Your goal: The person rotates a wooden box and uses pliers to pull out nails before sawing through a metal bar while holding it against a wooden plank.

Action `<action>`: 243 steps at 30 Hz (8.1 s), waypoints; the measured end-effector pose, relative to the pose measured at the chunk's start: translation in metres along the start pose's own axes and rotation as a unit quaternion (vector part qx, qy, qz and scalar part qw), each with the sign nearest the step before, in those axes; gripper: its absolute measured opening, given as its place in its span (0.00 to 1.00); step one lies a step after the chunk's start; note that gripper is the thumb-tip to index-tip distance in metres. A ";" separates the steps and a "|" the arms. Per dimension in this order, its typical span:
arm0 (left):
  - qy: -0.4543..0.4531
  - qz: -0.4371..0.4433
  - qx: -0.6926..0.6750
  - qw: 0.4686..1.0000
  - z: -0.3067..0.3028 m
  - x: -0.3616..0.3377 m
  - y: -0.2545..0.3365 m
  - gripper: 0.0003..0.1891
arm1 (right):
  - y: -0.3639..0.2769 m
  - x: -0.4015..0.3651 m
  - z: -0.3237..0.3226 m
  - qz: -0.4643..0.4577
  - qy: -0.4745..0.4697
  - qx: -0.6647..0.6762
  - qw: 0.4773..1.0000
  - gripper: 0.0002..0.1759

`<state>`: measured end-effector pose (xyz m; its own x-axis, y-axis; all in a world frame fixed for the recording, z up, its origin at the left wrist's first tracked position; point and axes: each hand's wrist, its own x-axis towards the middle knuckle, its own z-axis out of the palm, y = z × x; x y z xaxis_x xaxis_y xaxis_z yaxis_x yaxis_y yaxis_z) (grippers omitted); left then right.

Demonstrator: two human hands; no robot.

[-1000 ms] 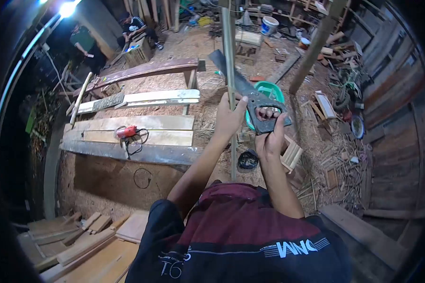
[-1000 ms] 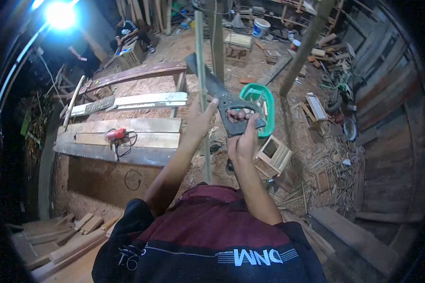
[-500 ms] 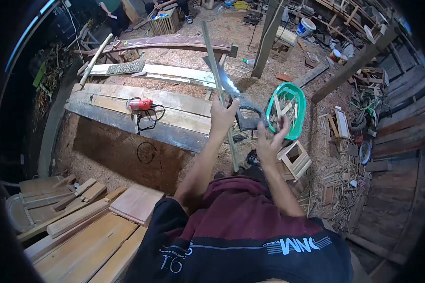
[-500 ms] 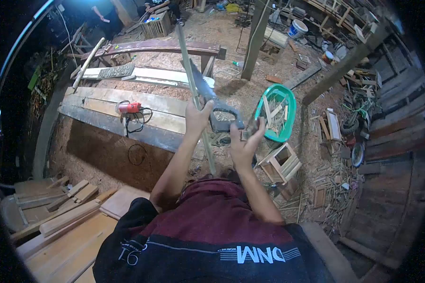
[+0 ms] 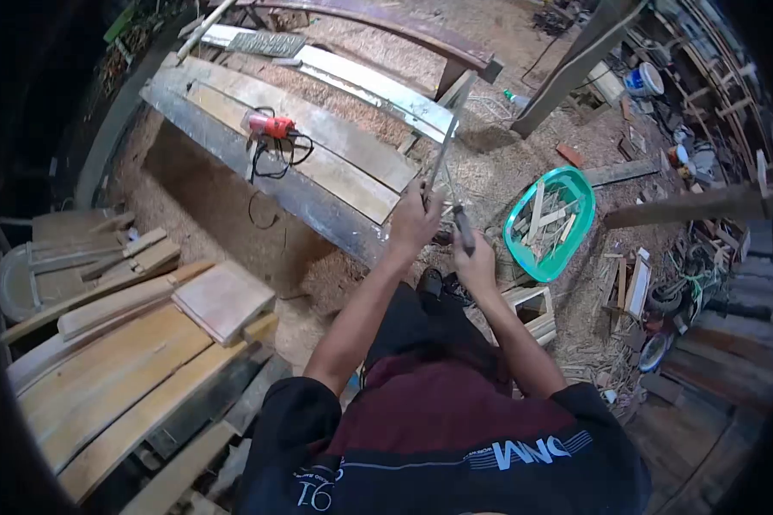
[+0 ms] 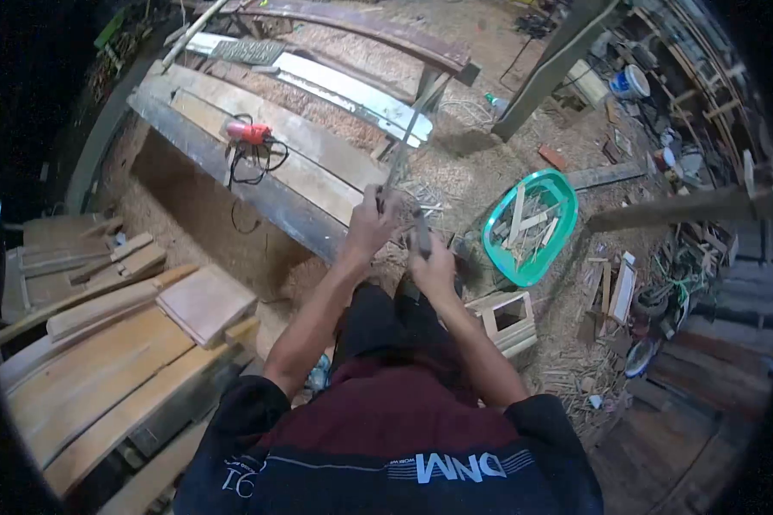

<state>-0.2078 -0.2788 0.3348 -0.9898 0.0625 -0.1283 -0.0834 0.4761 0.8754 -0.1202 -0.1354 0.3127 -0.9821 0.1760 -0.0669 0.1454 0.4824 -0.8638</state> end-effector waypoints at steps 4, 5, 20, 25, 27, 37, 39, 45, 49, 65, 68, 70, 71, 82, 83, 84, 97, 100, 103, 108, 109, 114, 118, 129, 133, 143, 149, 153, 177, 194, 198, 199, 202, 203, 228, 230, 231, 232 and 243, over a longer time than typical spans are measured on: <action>0.064 0.100 0.166 0.979 0.016 0.049 -0.084 0.14 | 0.126 -0.018 0.016 0.056 0.028 0.191 0.980 0.19; 0.067 0.149 0.200 0.966 0.026 0.065 -0.123 0.13 | 0.140 -0.023 0.020 0.065 0.040 0.204 0.976 0.18; 0.096 0.201 0.274 0.936 0.121 0.225 -0.325 0.18 | 0.228 0.101 0.144 0.080 0.043 0.270 0.959 0.19; 0.183 0.138 0.230 0.946 0.113 0.234 -0.312 0.21 | 0.269 0.128 0.168 0.064 -0.026 0.218 0.973 0.15; 0.185 0.085 0.238 0.950 0.108 0.251 -0.311 0.25 | 0.269 0.133 0.178 0.052 -0.028 0.200 0.978 0.15; 0.250 -0.097 0.354 0.896 0.132 0.281 -0.329 0.32 | 0.267 0.135 0.197 0.033 -0.026 0.141 0.989 0.18; 0.248 -0.098 0.358 0.895 0.133 0.283 -0.328 0.33 | 0.263 0.138 0.197 0.025 -0.020 0.144 0.989 0.18; 0.241 -0.108 0.378 0.887 0.133 0.284 -0.329 0.33 | 0.242 0.150 0.197 0.065 -0.026 0.113 0.991 0.18; 0.246 -0.102 0.371 0.889 0.132 0.286 -0.329 0.33 | 0.240 0.141 0.192 0.048 -0.019 0.069 0.996 0.20; 0.239 -0.105 0.382 0.886 0.132 0.284 -0.326 0.33 | 0.233 0.127 0.191 0.058 -0.012 0.078 0.995 0.18; 0.249 -0.095 0.378 0.887 0.131 0.284 -0.326 0.33 | 0.236 0.126 0.191 0.063 -0.016 0.087 0.994 0.17; 0.253 -0.091 0.374 0.888 0.133 0.283 -0.326 0.33 | 0.239 0.129 0.191 0.071 -0.021 0.099 0.992 0.17; 0.253 -0.091 0.374 0.887 0.133 0.283 -0.327 0.33 | 0.240 0.132 0.191 0.071 -0.023 0.107 0.992 0.17; 0.246 -0.102 0.396 0.879 0.133 0.285 -0.328 0.34 | 0.239 0.148 0.189 0.065 -0.037 0.101 0.992 0.20; 0.244 -0.102 0.390 0.882 0.132 0.285 -0.329 0.34 | 0.237 0.153 0.190 0.063 -0.037 0.089 0.993 0.21; 0.241 -0.102 0.383 0.886 0.132 0.284 -0.328 0.34 | 0.235 0.158 0.190 0.061 -0.037 0.078 0.994 0.21; 0.287 0.015 0.305 0.908 0.130 0.276 -0.324 0.23 | 0.230 0.142 0.192 0.075 -0.024 0.075 0.994 0.19; 0.150 0.102 0.188 0.965 0.113 0.251 -0.323 0.17 | 0.236 0.142 0.191 0.108 -0.016 0.125 0.986 0.19; 0.063 0.261 0.210 0.940 0.093 0.246 -0.344 0.17 | 0.242 0.140 0.191 0.100 -0.031 0.150 0.983 0.19; 0.040 0.291 0.258 0.920 0.094 0.242 -0.343 0.21 | 0.226 0.146 0.188 0.074 -0.024 0.073 0.994 0.18; 0.037 0.291 0.263 0.919 0.094 0.242 -0.342 0.21 | 0.226 0.146 0.188 0.085 -0.025 0.063 0.994 0.18; 0.030 0.284 0.297 0.911 0.094 0.242 -0.341 0.22 | 0.236 0.148 0.187 0.062 -0.029 0.075 0.995 0.18; 0.023 0.279 0.316 0.906 0.093 0.241 -0.339 0.24 | 0.241 0.151 0.183 0.068 -0.047 0.063 0.995 0.19; 0.038 0.293 0.299 0.907 0.096 0.243 -0.343 0.24 | 0.225 0.165 0.194 0.061 -0.040 0.068 0.995 0.19; 0.044 0.299 0.301 0.904 0.096 0.244 -0.342 0.23 | 0.222 0.158 0.191 0.056 -0.033 0.068 0.996 0.18; 0.065 0.277 0.255 0.924 0.097 0.246 -0.342 0.18 | 0.238 0.136 0.190 0.054 -0.013 0.098 0.994 0.19; 0.065 0.279 0.234 0.929 0.094 0.245 -0.339 0.13 | 0.230 0.177 0.202 0.082 -0.045 0.098 0.991 0.21; 0.065 0.276 0.230 0.931 0.094 0.250 -0.340 0.13 | 0.230 0.136 0.186 0.091 -0.031 0.105 0.990 0.21; 0.078 0.281 0.234 0.928 0.097 0.242 -0.342 0.14 | 0.260 0.124 0.186 0.101 -0.021 0.172 0.980 0.18; 0.320 -0.125 0.270 0.899 0.126 0.287 -0.326 0.30 | 0.243 0.160 0.183 0.068 -0.053 0.106 0.991 0.21; 0.285 -0.160 0.341 0.881 0.131 0.292 -0.326 0.35 | 0.239 0.167 0.190 0.081 -0.063 0.109 0.989 0.20; 0.282 -0.165 0.345 0.880 0.132 0.293 -0.326 0.35 | 0.237 0.169 0.189 0.077 -0.068 0.105 0.989 0.20; 0.280 -0.169 0.350 0.878 0.133 0.295 -0.325 0.34 | 0.238 0.159 0.180 0.063 -0.074 0.097 0.990 0.20; 0.283 -0.169 0.350 0.877 0.132 0.295 -0.324 0.34 | 0.238 0.152 0.177 0.057 -0.075 0.096 0.991 0.20; 0.266 -0.181 0.398 0.859 0.133 0.293 -0.320 0.34 | 0.227 0.143 0.170 0.085 -0.087 0.075 0.990 0.19; 0.271 -0.185 0.394 0.859 0.130 0.294 -0.322 0.34 | 0.237 0.148 0.177 0.083 -0.068 0.106 0.989 0.18; 0.270 -0.183 0.391 0.861 0.130 0.291 -0.320 0.34 | 0.238 0.148 0.179 0.091 -0.055 0.119 0.987 0.18; 0.272 -0.178 0.386 0.863 0.132 0.293 -0.318 0.34 | 0.242 0.164 0.190 0.064 -0.048 0.070 0.994 0.19; 0.276 -0.166 0.393 0.861 0.134 0.290 -0.323 0.33 | 0.248 0.137 0.186 0.090 -0.039 0.082 0.992 0.19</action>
<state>-0.4527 -0.2971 -0.0470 -0.8487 -0.5150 0.1204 -0.4834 0.8477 0.2184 -0.2414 -0.1513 -0.0036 -0.9494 0.1758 -0.2604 0.3038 0.3024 -0.9035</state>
